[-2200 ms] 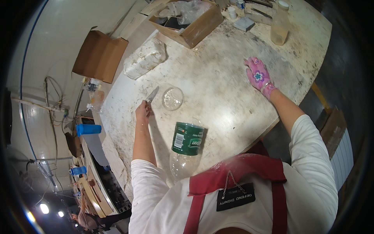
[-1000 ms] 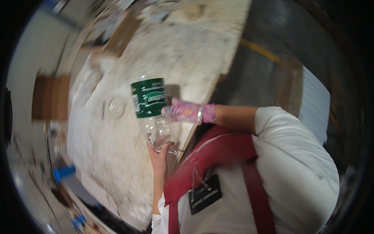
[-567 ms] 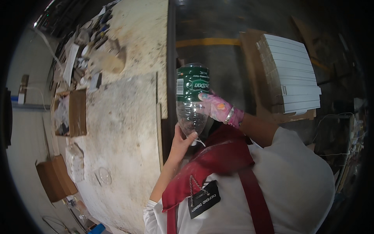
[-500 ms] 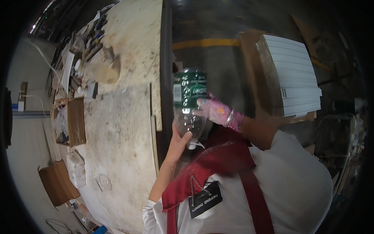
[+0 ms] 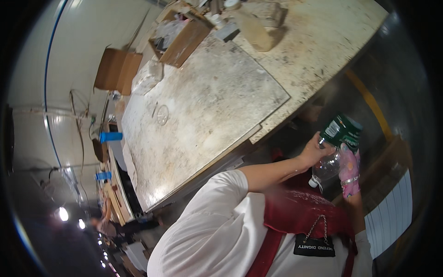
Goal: The person retrieves a plastic bottle from a storage area and places it on a workbench. They use a utility knife to cut the bottle in half, then use scissors to trim the edges of the cut plastic piece.
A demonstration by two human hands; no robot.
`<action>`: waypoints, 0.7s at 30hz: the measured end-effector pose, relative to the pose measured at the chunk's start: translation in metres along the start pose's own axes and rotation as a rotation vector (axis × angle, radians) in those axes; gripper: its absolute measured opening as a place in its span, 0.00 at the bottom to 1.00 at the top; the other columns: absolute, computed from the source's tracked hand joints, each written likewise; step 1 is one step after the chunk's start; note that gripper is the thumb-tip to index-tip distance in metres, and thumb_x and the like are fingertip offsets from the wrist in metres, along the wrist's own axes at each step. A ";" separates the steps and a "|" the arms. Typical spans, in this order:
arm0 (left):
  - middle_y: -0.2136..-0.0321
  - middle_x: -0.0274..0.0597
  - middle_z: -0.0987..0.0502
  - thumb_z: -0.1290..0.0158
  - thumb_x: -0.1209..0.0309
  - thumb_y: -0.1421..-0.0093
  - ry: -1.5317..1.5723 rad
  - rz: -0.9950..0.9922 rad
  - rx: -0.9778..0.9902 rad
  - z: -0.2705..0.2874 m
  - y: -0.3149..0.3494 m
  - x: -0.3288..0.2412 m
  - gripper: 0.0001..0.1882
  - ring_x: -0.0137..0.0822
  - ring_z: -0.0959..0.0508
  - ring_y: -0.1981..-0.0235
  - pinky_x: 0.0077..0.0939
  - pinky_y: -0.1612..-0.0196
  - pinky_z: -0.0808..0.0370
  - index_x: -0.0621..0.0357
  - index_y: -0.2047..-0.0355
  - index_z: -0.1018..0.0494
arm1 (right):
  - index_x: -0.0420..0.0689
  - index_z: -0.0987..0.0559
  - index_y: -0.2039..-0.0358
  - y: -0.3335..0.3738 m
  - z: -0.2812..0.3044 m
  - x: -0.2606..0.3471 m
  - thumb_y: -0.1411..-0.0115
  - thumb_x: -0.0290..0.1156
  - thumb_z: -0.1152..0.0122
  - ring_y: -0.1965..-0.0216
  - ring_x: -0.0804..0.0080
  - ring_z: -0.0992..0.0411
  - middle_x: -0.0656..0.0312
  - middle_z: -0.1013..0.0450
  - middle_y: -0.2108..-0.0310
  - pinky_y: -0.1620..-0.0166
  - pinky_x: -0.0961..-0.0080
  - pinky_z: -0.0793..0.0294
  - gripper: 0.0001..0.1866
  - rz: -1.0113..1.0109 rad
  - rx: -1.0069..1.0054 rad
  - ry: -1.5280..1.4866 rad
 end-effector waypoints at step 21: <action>0.64 0.44 0.24 0.40 0.58 0.48 -0.038 0.075 0.091 0.051 -0.018 -0.032 0.23 0.32 0.25 0.62 0.25 0.57 0.29 0.60 0.57 0.30 | 0.40 0.35 0.46 0.036 -0.080 0.022 0.43 0.32 0.43 0.53 0.65 0.31 0.55 0.33 0.52 0.54 0.69 0.28 0.25 0.284 0.285 0.940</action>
Point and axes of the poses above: each hand's wrist, its own y-axis away from the middle knuckle, its own z-axis out of the back of the hand, x = y × z, the point moved 9 cm from there along -y, towards the middle knuckle
